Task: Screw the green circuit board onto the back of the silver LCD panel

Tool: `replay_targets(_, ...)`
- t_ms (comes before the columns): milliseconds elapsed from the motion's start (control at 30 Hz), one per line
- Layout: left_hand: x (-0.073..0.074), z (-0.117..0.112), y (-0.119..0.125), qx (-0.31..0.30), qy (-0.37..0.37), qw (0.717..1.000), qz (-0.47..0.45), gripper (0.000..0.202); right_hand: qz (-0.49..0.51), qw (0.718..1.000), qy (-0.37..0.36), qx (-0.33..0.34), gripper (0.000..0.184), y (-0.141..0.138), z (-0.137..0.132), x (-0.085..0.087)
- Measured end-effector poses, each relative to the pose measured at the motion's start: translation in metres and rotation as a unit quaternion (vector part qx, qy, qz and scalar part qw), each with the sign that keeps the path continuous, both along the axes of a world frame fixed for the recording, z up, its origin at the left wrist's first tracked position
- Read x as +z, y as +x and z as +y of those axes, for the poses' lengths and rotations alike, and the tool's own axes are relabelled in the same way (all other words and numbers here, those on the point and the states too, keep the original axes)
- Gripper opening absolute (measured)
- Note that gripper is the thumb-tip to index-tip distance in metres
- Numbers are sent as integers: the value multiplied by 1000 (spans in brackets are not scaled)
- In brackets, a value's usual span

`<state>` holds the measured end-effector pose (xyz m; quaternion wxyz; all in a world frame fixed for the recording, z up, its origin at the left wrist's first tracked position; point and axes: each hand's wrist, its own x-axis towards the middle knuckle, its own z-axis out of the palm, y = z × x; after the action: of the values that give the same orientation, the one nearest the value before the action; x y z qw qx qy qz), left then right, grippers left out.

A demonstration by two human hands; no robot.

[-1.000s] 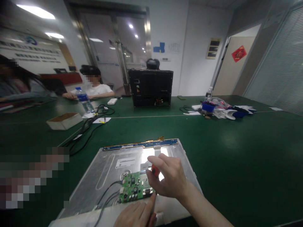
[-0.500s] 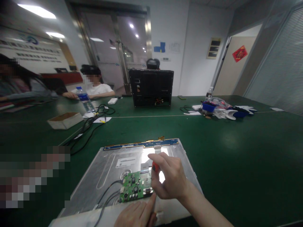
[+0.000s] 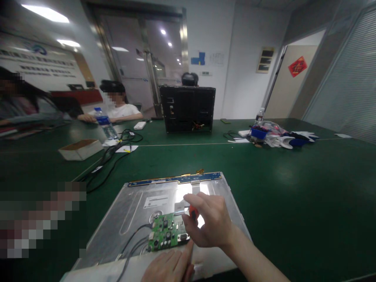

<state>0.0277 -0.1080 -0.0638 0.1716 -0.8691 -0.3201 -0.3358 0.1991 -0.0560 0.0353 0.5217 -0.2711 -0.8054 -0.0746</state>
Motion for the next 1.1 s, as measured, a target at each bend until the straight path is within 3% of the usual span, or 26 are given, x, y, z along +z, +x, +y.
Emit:
replay_targets(200, 6, 0, 2, 2, 8, 1000, -7, 42, -2, 999, -17, 32, 42, 3, -2, 4)
replay_targets(367, 3, 0, 0, 0, 8, 1000, -9, 42, 5, 1000, -1, 6, 43, 1, -1, 4)
replay_targets(567, -8, 1, -4, -4, -14, 1000, 18, 40, 9, 1000, 12, -28, 31, -2, 0, -1)
replay_targets(733, -8, 0, -4, -10, -19, 1000, 16, 39, -5, 1000, 7, -30, 23, -1, 0, -2)
replay_targets(933, 1, 1, 0, -3, 0, 1000, -2, 42, 0, 1000, -13, 27, 40, 3, -1, 2)
replay_targets(1100, -1, 0, 0, -2, -3, 1000, 6, 41, 3, 1000, -15, 14, 43, 2, -2, 4)
